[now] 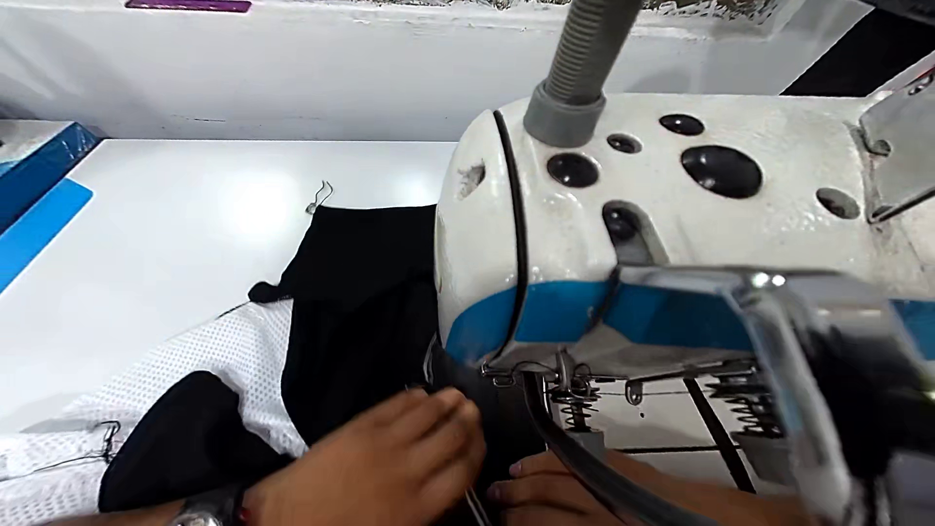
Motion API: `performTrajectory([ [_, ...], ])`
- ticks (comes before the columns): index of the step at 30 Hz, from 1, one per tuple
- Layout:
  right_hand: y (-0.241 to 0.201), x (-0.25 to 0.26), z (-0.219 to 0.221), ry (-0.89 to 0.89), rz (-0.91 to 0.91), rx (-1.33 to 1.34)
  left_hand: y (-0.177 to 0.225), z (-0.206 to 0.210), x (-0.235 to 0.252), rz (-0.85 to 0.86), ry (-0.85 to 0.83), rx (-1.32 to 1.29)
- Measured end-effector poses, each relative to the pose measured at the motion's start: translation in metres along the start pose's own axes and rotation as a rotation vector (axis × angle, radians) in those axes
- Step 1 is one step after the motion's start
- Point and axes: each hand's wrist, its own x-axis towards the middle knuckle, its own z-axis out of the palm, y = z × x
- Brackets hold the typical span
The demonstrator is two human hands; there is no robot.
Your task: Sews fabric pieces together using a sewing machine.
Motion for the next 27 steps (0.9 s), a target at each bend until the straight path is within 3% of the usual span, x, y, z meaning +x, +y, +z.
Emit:
performTrajectory([
  [2, 0.011, -0.005, -0.008, 0.003, -0.022, 0.101, -0.009, 0.004, 0.0, 0.0, 0.046, 0.15],
  [5, 0.01, -0.007, -0.01, 0.001, -0.011, 0.131, -0.004, 0.0, -0.002, -0.009, -0.017, 0.156],
  [13, 0.032, -0.001, -0.009, 0.043, 0.063, -0.072, -0.048, 0.003, 0.01, -0.067, 0.146, 0.131],
  [16, 0.036, 0.008, -0.014, 0.021, 0.169, -0.088, -0.061, -0.003, 0.011, 0.024, 0.178, 0.086],
  [21, 0.027, 0.015, -0.006, -0.028, 0.124, -0.257, 0.004, -0.007, 0.004, 0.197, 0.091, -0.272],
  [27, 0.024, -0.001, -0.011, -0.01, 0.024, -0.022, -0.025, 0.008, 0.0, 0.049, 0.101, 0.076],
])
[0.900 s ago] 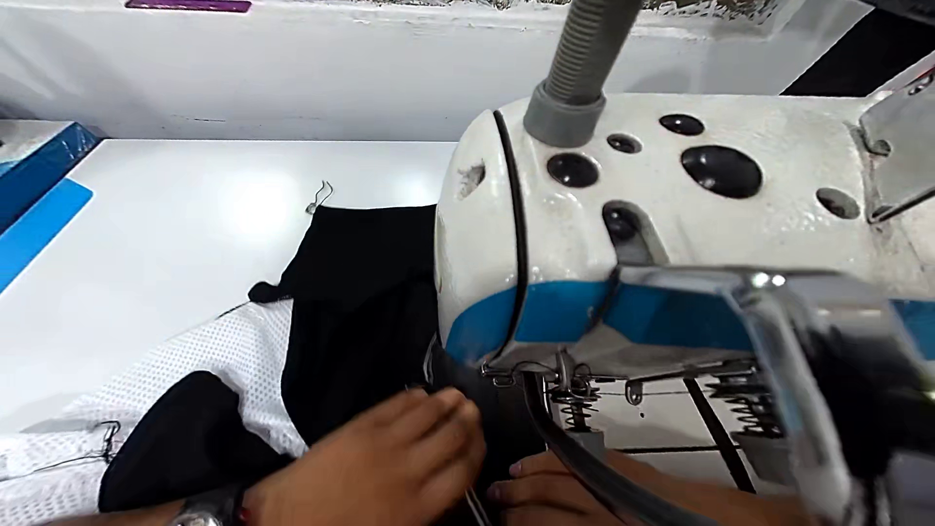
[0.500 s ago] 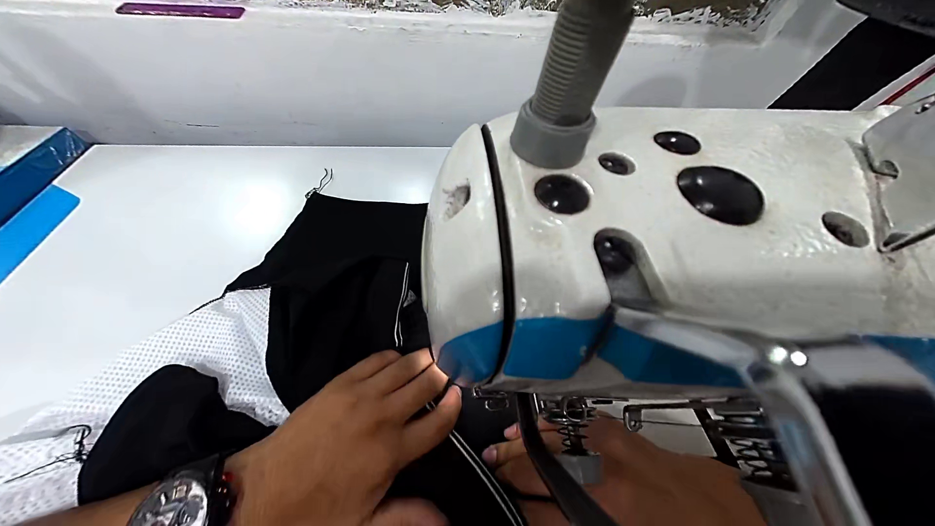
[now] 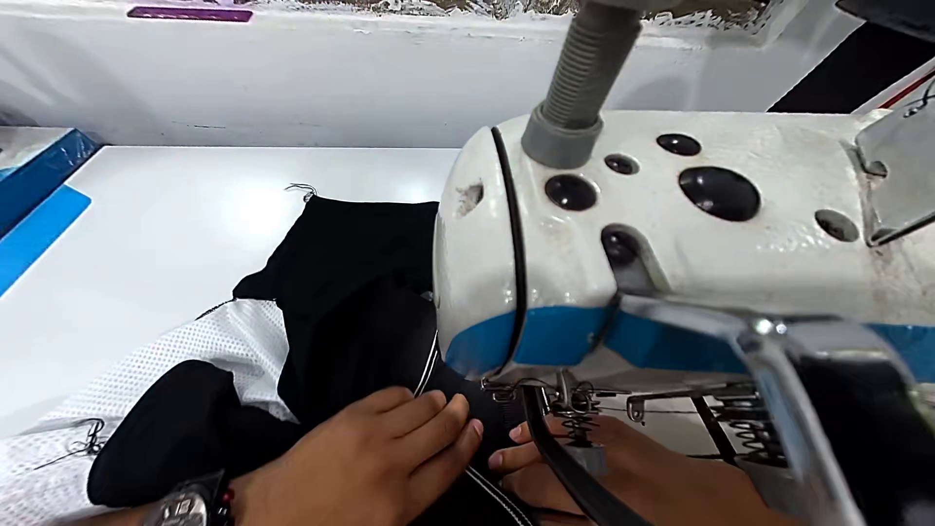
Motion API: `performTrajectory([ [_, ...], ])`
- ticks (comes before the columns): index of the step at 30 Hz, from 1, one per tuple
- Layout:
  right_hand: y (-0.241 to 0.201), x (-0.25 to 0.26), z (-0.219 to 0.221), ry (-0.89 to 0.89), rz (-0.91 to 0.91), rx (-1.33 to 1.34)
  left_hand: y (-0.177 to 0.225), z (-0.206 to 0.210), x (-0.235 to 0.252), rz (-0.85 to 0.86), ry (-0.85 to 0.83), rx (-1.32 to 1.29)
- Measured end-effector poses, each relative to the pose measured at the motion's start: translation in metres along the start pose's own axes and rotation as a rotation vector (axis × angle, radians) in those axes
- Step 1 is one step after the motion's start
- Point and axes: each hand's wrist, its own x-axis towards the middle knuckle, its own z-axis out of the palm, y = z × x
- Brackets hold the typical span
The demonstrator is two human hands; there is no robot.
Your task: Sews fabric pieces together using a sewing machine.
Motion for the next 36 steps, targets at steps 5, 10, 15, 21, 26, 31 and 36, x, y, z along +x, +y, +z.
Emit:
performTrajectory([
  [5, 0.006, -0.005, 0.002, 0.067, 0.058, 0.025, 0.0, -0.001, -0.001, -0.056, 0.012, 0.005],
  [10, 0.008, 0.011, -0.007, 0.051, 0.249, -0.054, -0.027, -0.001, 0.009, -0.075, 0.083, 0.015],
  [15, 0.015, 0.007, 0.0, 0.087, 0.194, -0.117, -0.032, 0.003, 0.008, -0.055, 0.096, 0.052],
  [21, 0.026, 0.009, 0.007, 0.087, 0.29, -0.229, -0.04, 0.002, 0.008, -0.08, 0.104, -0.092],
  [26, -0.011, 0.015, 0.007, 0.002, 0.278, -0.018, 0.004, -0.006, -0.015, -0.326, 0.042, -0.355],
  [31, -0.167, -0.035, 0.026, -0.015, 0.206, 0.036, 0.094, -0.093, -0.033, 0.042, -0.314, -0.515],
  [36, -0.324, -0.091, -0.117, 0.122, 0.496, -0.251, 0.12, -0.2, 0.065, 0.515, -0.034, -0.401],
])
